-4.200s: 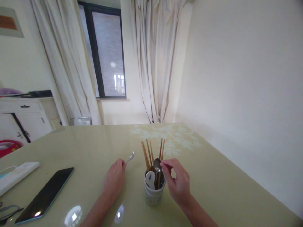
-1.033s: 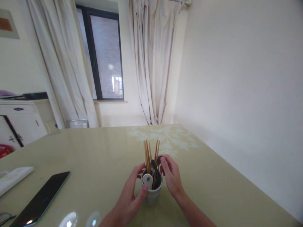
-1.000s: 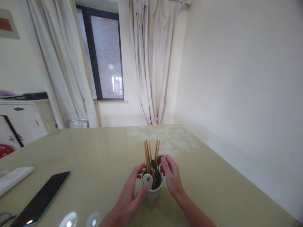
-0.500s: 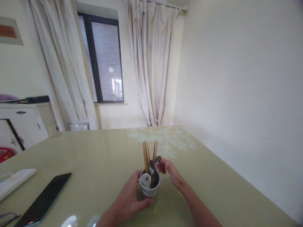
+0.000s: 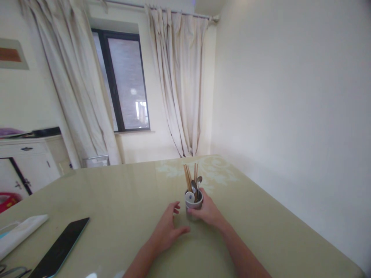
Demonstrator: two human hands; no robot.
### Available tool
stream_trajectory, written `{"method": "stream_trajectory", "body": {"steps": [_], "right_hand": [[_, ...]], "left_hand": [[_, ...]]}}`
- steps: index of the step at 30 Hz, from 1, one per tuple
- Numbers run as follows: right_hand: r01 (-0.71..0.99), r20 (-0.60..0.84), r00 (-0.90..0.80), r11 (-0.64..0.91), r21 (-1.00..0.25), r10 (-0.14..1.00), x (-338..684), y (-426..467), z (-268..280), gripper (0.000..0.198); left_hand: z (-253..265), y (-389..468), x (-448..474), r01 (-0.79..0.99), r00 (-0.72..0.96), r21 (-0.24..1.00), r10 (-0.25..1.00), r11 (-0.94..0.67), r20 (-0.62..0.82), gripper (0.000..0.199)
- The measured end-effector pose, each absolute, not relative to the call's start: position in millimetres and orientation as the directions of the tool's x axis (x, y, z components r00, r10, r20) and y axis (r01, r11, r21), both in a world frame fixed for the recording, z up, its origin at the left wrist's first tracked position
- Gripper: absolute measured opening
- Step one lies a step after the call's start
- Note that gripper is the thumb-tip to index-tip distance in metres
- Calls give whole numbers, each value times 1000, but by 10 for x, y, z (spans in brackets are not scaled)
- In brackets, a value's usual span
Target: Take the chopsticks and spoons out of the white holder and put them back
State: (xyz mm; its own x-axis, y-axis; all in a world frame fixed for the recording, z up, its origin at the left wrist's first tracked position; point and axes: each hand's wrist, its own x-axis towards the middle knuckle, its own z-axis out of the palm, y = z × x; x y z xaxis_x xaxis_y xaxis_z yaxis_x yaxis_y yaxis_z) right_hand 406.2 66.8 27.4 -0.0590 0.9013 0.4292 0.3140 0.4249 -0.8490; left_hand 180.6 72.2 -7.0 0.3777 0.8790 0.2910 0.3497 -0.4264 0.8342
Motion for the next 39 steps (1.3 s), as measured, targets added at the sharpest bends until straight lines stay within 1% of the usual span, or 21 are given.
{"method": "stream_trajectory", "body": {"steps": [3,7,10,13,15,17,19,20,22,23,24,26,27,28,30,31,32,33,35,37,39], "right_hand": [[409,424,169,329,-851,890,4315,752,285,54],[433,450,331,290,-853,830,4603,834,302,49],[439,466,403,280,-854,788,4728,878,288,49],[444,475,424,279,-851,771,4788,907,252,50],[448,478,429,279,-850,767,4804,911,240,58],[462,495,457,278,-842,739,4799,891,256,73],[517,566,516,293,-804,643,4763,842,308,80],[566,621,548,299,-768,561,4732,807,344,78],[676,729,576,285,-679,370,4653,729,425,66],[721,764,571,262,-642,299,4610,691,464,62],[750,785,562,240,-616,259,4569,657,498,59],[777,800,547,205,-595,246,4494,607,546,56],[777,803,538,219,-590,256,4457,591,557,52],[772,809,521,253,-583,273,4417,579,556,47],[750,829,461,361,-554,315,4305,559,522,30],[733,843,405,425,-530,353,4227,546,491,21],[720,853,338,474,-507,399,4132,530,452,17],[704,857,251,523,-480,449,4023,511,409,20],[613,814,-8,647,-455,580,3787,464,323,24],[525,776,-169,722,-451,608,3577,412,262,25],[472,753,-222,744,-473,620,3444,366,239,25]], "left_hand": [[-67,730,1796,363,324,838,898,-407,296,69],[-30,701,1783,389,288,826,905,-409,312,56],[-21,694,1774,392,270,819,904,-419,333,49],[-20,706,1756,357,222,839,910,-411,351,46],[-19,714,1738,331,177,856,918,-396,356,44],[-18,715,1719,314,137,870,925,-380,354,44],[-17,709,1708,312,124,875,929,-371,349,46],[-17,704,1707,317,130,874,929,-369,346,47],[-15,692,1714,336,163,866,928,-370,334,49],[-13,687,1719,347,181,862,928,-370,325,50],[-12,682,1725,355,198,859,928,-368,316,50],[-15,677,1735,365,218,856,927,-367,304,50],[-21,678,1739,367,227,853,925,-372,306,49],[-31,681,1743,368,232,849,921,-380,311,47],[-61,690,1751,366,242,845,916,-391,319,43],[-78,692,1758,360,246,845,914,-396,324,40],[-93,689,1766,348,249,846,909,-405,333,38],[-104,679,1776,330,250,845,902,-420,351,37],[-102,634,1797,291,266,834,877,-469,400,36],[-66,563,1815,273,292,815,851,-511,436,37],[-8,496,1825,284,320,810,847,-512,424,36]]}}
